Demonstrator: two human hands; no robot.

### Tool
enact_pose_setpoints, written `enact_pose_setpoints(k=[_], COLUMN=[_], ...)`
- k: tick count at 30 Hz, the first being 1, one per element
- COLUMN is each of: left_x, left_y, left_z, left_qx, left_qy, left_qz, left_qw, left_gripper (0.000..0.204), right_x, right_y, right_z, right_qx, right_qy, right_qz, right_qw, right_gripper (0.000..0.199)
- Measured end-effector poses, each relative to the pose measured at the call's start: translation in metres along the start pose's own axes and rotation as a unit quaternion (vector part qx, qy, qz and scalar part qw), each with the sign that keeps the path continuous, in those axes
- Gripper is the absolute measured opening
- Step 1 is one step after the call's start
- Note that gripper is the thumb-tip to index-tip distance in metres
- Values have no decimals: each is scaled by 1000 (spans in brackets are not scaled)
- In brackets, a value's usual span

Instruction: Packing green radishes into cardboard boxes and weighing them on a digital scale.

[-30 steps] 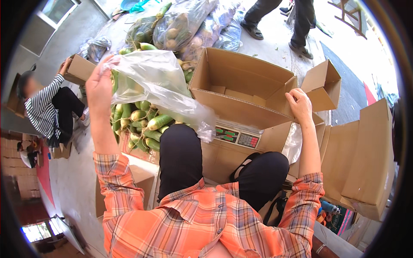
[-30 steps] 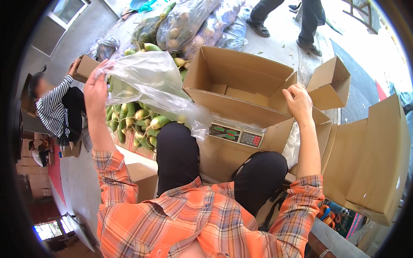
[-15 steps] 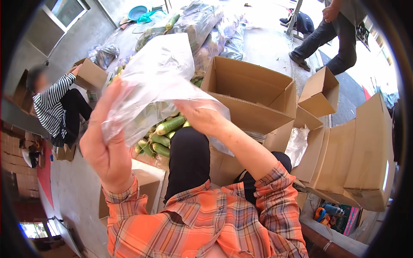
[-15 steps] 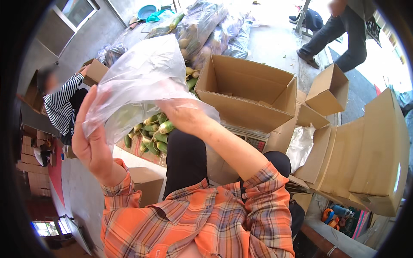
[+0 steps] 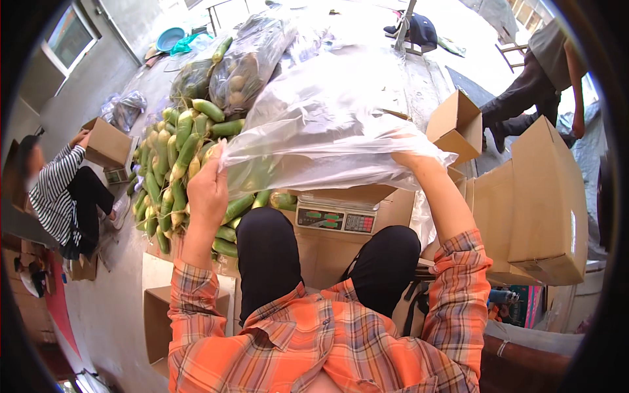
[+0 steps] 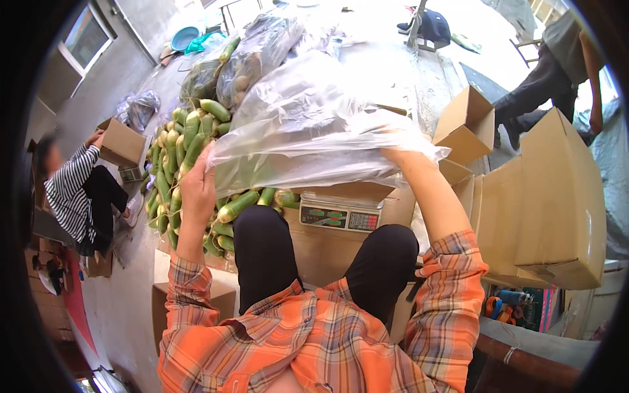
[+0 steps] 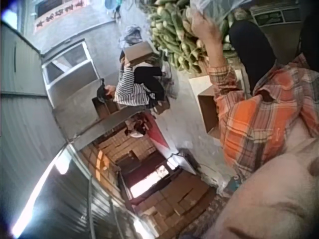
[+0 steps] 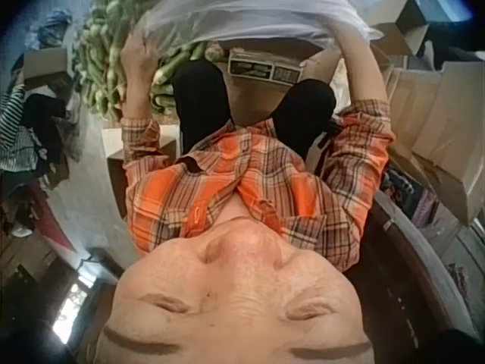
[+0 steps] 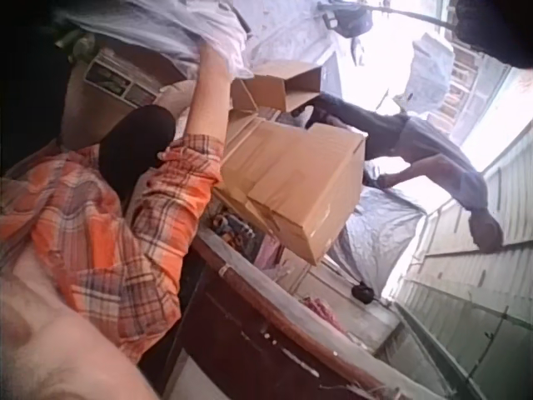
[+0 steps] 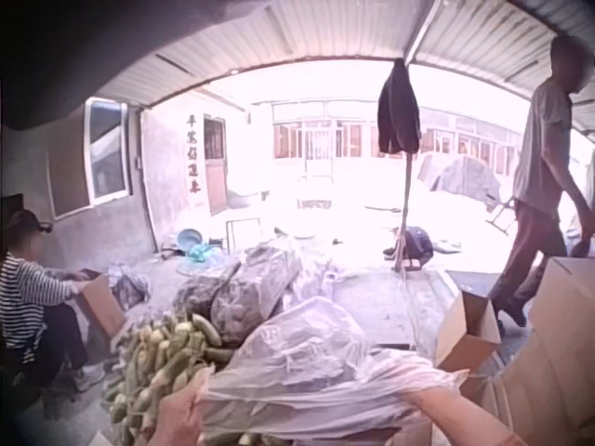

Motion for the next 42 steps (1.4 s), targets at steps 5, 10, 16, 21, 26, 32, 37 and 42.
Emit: enact_pose_setpoints(k=[5, 10, 16, 21, 26, 32, 37, 42], left_x=[-21, -28, -23, -52, -66, -76, -44, -70], left_y=[14, 50, 52, 74, 72, 81, 90, 100], left_z=[-23, -49, -84, -68, -43, -46, -83, -188], left_qx=[89, 62, 171, 194, 188, 126, -118, -317], left_qy=[-131, -181, -471, -472, -408, -390, 234, -108], left_qz=[71, 68, 170, 156, 161, 167, 31, 181], left_qw=[985, 979, 849, 846, 879, 897, 965, 924], left_gripper=[30, 29, 35, 37, 41, 45, 44, 23], right_x=[-6, -2, -23, -14, 58, 79, 20, 9], right_y=[-44, -38, -45, -52, -63, -107, -112, -89], right_z=[-21, -5, 16, 17, 62, -11, -83, -75], right_qx=[-65, -49, 27, -22, -4, -269, -389, -345], right_qy=[-181, 10, 80, 14, 82, -10, 173, 409], right_qz=[266, 187, 232, 290, 222, -241, -140, -185], right_qw=[944, 981, 969, 957, 972, 932, 894, 824], right_gripper=[31, 32, 42, 39, 43, 49, 35, 15])
Point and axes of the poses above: each hand's wrist, its own y-axis towards the middle knuckle, its own x-axis out of the back of the hand, z = x × y, the point moved 6 cm from there along y, towards the middle knuckle, and after that the axes turned 1 degree about z, right-handed, at the moved point
